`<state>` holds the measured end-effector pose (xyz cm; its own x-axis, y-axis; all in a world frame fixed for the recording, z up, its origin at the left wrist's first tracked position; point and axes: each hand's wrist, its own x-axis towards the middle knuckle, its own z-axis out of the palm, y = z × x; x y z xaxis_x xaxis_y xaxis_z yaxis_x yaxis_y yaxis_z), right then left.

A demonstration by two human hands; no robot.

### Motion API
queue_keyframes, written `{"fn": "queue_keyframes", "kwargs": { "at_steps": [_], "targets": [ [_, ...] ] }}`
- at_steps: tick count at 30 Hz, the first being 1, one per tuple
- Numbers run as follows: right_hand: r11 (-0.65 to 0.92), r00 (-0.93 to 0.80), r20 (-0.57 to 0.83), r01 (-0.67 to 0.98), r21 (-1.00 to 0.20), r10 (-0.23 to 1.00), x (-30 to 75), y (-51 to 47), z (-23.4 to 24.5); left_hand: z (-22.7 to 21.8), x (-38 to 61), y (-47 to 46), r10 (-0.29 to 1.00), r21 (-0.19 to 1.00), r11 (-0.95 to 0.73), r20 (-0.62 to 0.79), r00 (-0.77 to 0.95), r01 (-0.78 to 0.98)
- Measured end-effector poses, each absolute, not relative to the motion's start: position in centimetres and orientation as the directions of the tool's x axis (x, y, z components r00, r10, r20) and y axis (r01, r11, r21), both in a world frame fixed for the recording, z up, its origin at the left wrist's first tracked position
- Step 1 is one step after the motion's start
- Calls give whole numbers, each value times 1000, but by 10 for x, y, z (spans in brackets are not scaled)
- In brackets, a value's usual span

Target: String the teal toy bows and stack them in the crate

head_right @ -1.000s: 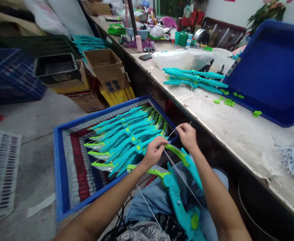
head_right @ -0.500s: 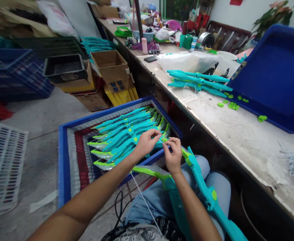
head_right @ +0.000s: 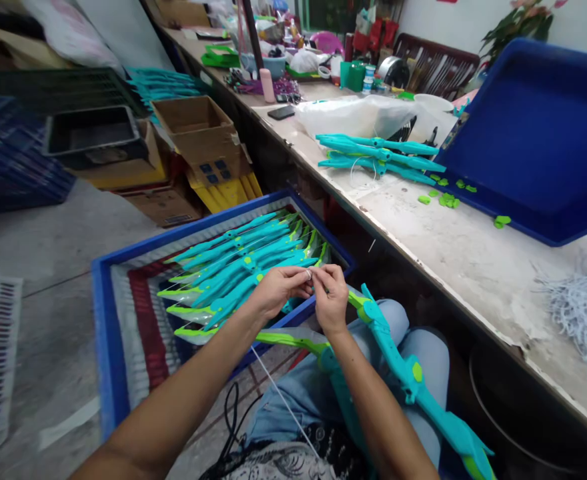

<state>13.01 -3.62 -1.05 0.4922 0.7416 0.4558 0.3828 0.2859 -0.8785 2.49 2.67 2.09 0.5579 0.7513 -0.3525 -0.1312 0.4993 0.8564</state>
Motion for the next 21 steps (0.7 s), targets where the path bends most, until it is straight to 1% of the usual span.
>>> {"fn": "queue_keyframes", "kwargs": {
  "at_steps": [3,6,8,11,14,18,21],
  "targets": [
    [270,435,430,383,-884,791,131,-37,-11,21,30,23,792,840,507,-364,490,-195],
    [266,423,438,406,-874,793,134,-36,-10,22,36,21,820,817,516,-385,424,-256],
    [294,388,487,459,-839,783,139,-34,-7,23,38,21,806,778,550,-400,436,-304],
    [336,327,548,522,-784,770,147,-33,-1,26,36,25,762,720,608,-409,502,-334],
    [339,275,587,603,-722,762,152,-35,4,28,33,27,742,768,583,-370,559,-266],
    [262,237,619,752,-604,748,151,-39,4,27,32,26,738,854,498,-327,591,-149],
    [218,252,605,774,-594,755,149,-42,3,26,31,26,749,900,427,-298,591,-87]
  ]
}}
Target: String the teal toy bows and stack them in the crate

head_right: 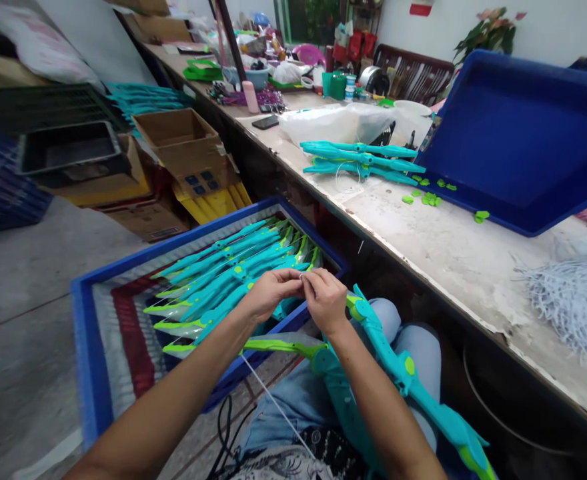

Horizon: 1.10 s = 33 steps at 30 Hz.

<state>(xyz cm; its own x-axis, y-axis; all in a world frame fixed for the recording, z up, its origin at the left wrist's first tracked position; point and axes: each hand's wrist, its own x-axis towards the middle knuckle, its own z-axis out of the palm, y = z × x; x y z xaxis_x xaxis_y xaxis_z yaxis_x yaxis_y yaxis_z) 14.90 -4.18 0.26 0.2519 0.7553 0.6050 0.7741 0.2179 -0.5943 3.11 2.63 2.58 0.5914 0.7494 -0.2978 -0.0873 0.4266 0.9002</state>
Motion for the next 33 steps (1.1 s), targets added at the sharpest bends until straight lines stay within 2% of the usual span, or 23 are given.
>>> {"fn": "queue_keyframes", "kwargs": {
  "at_steps": [7,12,15,18,21,25,26,29,31,33],
  "targets": [
    [222,273,586,741,-634,763,148,-46,-1,21,18,29,703,960,273,-239,670,56],
    [228,314,554,676,-701,771,147,-51,-6,14,19,27,810,983,95,-168,562,157],
    [219,316,500,626,-749,806,150,-52,-11,11,19,24,777,987,47,-134,615,155],
    [144,339,451,647,-749,826,151,-50,-19,10,18,20,722,984,50,-155,674,173],
    [50,421,426,661,-749,801,154,-53,-22,8,15,14,736,973,-73,-96,670,219],
    [9,417,419,701,-713,807,189,-102,-14,7,4,20,750,930,-219,-34,661,296],
    [-57,450,419,732,-679,789,206,-127,-11,7,1,25,772,909,-256,-13,635,330],
    [-424,618,333,756,-498,712,264,-223,-11,7,11,45,777,781,-463,131,615,419],
    [-685,755,179,650,-329,631,295,-294,-17,4,36,53,648,674,-633,195,736,380],
    [-867,874,-60,466,-179,482,309,-355,-26,-3,74,53,471,605,-744,175,864,284]
  ]
}}
